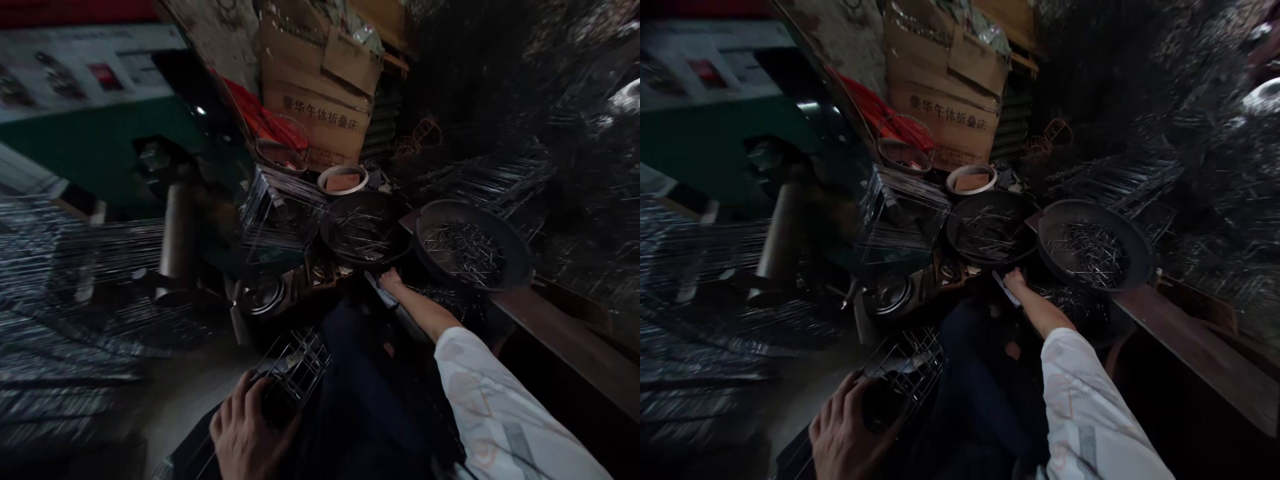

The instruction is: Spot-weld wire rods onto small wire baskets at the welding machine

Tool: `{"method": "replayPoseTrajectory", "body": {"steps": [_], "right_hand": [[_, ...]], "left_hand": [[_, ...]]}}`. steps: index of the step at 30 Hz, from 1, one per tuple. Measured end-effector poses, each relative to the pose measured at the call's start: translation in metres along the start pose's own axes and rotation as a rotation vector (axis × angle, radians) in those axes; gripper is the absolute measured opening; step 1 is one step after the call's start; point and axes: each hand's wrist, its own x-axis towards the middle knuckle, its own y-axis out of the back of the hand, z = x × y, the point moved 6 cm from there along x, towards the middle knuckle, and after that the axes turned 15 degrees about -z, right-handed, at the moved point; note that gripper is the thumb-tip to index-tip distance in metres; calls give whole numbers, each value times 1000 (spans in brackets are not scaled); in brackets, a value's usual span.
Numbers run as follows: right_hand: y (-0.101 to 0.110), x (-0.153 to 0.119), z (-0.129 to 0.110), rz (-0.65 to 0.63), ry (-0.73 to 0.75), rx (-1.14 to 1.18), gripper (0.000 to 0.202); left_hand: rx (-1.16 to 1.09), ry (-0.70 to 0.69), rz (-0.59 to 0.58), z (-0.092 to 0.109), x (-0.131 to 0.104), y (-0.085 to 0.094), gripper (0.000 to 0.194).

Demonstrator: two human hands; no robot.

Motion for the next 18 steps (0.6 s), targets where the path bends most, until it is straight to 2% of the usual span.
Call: {"method": "replayPoseTrajectory", "body": {"steps": [4,7,9,12,14,16,18], "right_hand": [[8,-9,4,103,-6,251,31],[16,-30,12,202,23,435,28],[22,-58,16,271,62,560,29],[20,-117,16,313,145,719,33],[6,-154,8,262,212,820,29],[-27,-175,-7,18,270,1053,28],[-61,-185,-27,-208,268,1027,34]], "left_hand": [[20,-14,-19,-3,3,-2,57],[25,-23,-23,0,4,-1,57],[22,-46,-5,4,4,1,58],[30,-69,11,9,2,5,58],[21,-67,-1,12,1,8,59],[-9,-64,-22,14,0,11,61],[-44,-60,-42,15,-2,14,64]]}}
